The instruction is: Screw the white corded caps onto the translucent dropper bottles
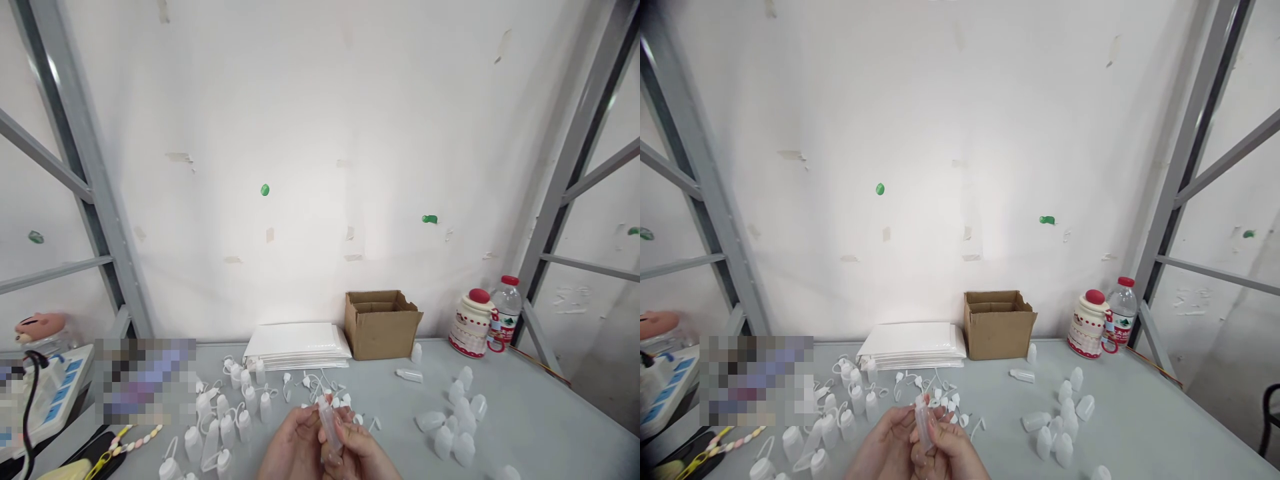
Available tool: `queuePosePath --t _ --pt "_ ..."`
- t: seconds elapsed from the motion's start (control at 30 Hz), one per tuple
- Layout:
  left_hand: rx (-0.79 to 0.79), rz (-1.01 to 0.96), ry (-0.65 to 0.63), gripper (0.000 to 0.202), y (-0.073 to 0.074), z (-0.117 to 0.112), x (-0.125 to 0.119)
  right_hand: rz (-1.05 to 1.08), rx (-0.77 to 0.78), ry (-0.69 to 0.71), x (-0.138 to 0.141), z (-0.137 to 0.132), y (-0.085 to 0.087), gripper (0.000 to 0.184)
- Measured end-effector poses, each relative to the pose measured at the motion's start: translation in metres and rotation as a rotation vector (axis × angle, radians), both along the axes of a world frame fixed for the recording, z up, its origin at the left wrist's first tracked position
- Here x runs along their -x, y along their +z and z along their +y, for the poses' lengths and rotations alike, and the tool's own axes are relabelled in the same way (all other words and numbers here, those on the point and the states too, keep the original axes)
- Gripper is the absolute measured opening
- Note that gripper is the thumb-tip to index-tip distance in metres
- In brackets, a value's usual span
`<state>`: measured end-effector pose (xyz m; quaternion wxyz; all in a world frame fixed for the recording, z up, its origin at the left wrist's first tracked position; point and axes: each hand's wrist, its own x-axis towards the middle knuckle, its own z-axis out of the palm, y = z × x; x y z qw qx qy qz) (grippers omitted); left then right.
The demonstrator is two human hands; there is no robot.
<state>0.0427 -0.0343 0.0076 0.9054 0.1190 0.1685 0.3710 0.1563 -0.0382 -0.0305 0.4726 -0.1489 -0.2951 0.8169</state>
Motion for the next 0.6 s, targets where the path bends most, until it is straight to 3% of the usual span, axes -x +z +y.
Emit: queuePosePath --t 0.33,0.6 --pt "-0.014 0.084 0.004 0.021 0.001 0.000 0.004 -0.036 -0.014 0.029 -0.001 -0.003 0.007 0.032" --pt "0.009 0.165 -0.019 0.017 -0.002 -0.003 0.003 -0.118 -0.053 0.059 -0.002 0.000 -0.005 0.038"
